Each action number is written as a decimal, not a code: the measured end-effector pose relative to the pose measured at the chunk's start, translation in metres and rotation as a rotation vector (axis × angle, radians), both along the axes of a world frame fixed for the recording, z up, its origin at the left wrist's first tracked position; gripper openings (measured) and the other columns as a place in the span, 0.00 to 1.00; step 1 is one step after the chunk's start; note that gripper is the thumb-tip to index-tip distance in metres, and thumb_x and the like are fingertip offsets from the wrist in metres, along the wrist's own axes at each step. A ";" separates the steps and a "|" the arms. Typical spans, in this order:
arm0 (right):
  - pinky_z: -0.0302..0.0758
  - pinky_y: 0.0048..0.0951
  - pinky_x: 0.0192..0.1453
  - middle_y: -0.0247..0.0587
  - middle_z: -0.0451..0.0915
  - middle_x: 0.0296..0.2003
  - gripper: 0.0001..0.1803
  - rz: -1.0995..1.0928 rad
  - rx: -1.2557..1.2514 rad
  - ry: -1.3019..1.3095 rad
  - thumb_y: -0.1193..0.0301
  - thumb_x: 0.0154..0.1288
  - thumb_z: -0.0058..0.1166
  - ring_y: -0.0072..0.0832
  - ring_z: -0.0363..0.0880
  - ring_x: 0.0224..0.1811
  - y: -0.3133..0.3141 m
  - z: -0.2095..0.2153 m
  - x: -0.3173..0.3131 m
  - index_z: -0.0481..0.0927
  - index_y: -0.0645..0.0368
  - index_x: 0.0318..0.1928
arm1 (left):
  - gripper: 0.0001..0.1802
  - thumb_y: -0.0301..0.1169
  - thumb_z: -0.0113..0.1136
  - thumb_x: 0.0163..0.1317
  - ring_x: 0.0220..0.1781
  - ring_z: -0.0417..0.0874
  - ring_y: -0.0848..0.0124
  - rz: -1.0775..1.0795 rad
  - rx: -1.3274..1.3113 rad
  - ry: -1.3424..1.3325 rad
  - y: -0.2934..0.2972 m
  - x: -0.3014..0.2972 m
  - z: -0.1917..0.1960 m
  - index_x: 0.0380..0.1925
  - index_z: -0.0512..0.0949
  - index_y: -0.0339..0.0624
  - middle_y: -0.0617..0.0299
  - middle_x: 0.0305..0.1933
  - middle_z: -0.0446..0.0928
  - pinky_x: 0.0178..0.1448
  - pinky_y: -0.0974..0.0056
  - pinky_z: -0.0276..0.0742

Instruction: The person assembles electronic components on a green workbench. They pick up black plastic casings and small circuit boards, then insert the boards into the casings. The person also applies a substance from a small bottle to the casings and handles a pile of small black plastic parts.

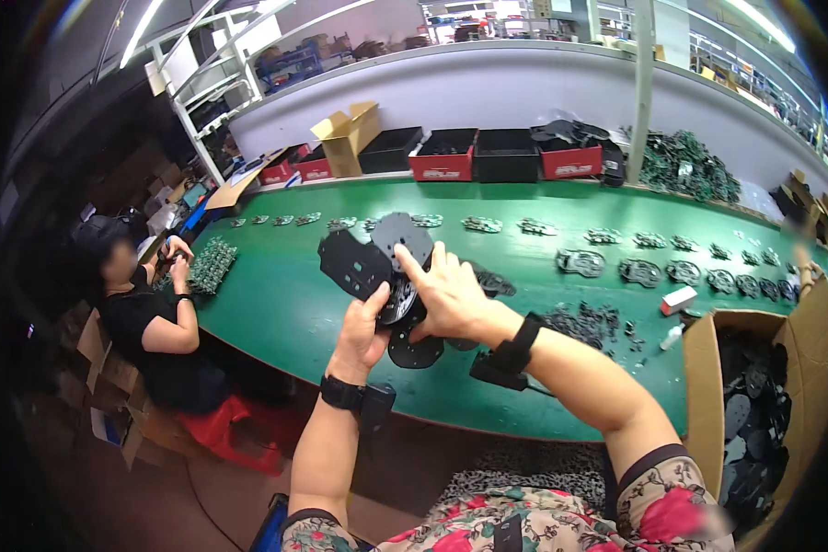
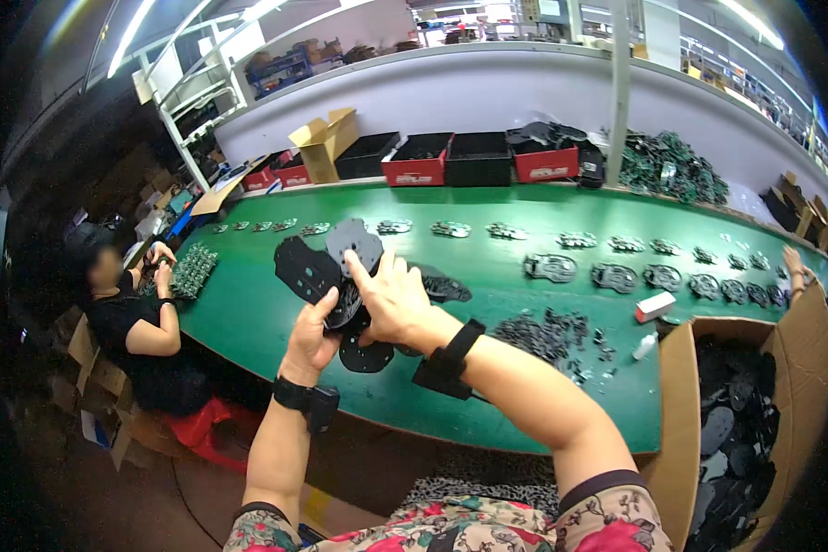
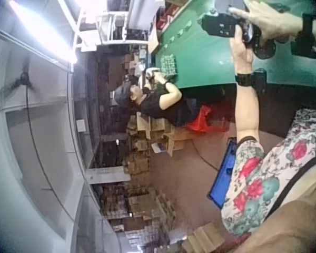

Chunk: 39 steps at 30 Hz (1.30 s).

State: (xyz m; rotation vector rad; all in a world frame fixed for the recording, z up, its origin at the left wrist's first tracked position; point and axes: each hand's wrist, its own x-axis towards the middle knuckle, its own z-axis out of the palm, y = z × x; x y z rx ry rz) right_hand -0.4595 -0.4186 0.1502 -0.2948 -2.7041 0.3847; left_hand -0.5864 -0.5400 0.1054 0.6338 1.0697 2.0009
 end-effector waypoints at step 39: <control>0.76 0.40 0.50 0.48 0.80 0.39 0.15 0.048 -0.149 0.566 0.81 0.49 0.56 0.45 0.79 0.44 0.053 -0.050 -0.094 0.78 0.60 0.41 | 0.23 0.32 0.67 0.54 0.60 0.73 0.55 0.517 -0.505 1.213 -0.042 -0.101 -0.064 0.50 0.76 0.38 0.50 0.58 0.73 0.64 0.57 0.66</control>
